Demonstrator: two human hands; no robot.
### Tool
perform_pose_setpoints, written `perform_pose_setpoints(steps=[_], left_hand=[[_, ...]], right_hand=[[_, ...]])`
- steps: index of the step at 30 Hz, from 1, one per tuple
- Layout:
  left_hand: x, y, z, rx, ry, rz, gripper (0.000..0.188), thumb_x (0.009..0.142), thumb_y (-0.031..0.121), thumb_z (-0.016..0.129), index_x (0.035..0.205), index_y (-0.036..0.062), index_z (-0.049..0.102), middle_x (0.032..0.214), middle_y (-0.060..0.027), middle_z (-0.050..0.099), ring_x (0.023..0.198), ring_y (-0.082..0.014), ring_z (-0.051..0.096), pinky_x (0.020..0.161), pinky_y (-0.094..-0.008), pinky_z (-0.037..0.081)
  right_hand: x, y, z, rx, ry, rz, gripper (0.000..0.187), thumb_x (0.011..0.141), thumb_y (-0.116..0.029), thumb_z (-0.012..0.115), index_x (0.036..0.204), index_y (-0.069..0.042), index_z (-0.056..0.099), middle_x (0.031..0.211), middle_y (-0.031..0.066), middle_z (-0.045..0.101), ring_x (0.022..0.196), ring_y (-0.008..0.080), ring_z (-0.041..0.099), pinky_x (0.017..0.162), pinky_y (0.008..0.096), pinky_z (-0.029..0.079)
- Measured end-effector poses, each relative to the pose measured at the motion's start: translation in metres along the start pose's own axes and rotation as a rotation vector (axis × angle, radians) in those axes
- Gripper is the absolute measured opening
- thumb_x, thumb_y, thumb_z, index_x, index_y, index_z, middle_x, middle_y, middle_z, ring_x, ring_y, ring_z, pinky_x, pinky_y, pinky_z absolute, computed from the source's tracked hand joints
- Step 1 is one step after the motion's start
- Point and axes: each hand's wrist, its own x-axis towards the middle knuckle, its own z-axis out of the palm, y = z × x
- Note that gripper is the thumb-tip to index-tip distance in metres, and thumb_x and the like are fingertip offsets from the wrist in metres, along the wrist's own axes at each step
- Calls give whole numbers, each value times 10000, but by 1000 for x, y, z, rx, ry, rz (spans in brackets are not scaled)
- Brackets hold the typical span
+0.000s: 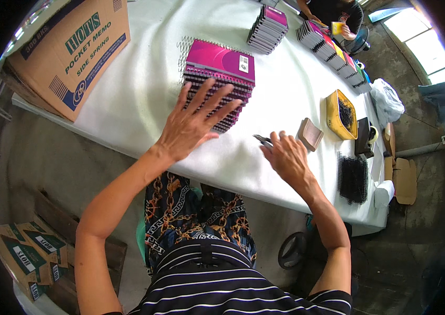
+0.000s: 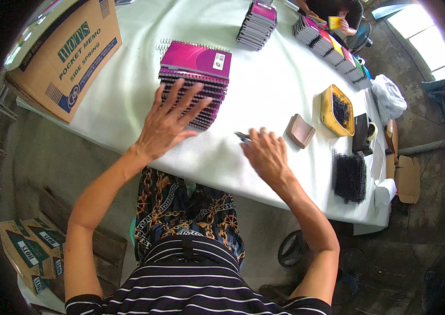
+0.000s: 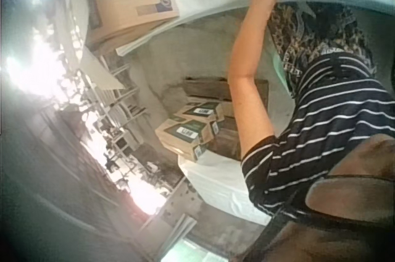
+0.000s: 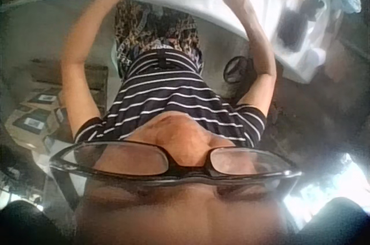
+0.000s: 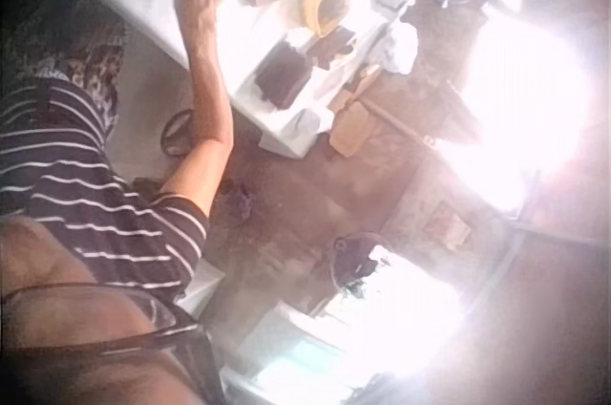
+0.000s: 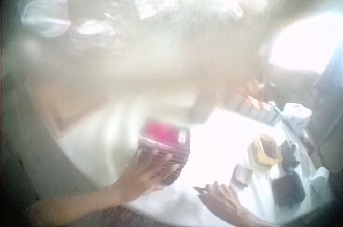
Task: The person inserts spiral coils into notebooks, clips and bends the wire ends using pliers, and stacks the completed notebooks on a table.
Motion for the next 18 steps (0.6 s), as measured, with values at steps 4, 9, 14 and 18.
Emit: perform_pose_setpoints(steps=[4,9,14,18], left_hand=[[-29,19,-29,-717,90,-405,1011,826,362,745,1549,71,101,1615,-150,103,1492,-314,65,1203,-459,118],[-53,33,-40,-1756,123,-1051,925,926,378,654,1522,-35,80,1580,-153,179,1464,-262,162,1191,-408,117],[-37,33,-9,-1891,191,-1097,835,948,437,601,1525,14,169,1467,-83,338,1392,-239,296,1181,-396,138],[-40,32,-2,-1614,170,-1102,751,978,491,518,1525,63,232,1419,-50,418,1335,-196,368,1126,-360,252]], right_hand=[[-5,63,21,-57,68,-187,564,849,-445,684,1197,-12,587,1265,195,543,1217,360,479,1080,503,336],[113,66,-33,1086,285,-299,660,1005,-561,348,1274,-8,588,1215,175,640,1159,302,595,1063,384,429],[223,30,-22,1544,-303,-252,808,977,-657,197,1337,-16,533,1308,157,590,1188,231,571,1065,377,428],[209,-19,-7,1579,-594,-328,713,983,-576,249,1361,-26,501,1344,137,558,1205,204,543,1073,370,412]])
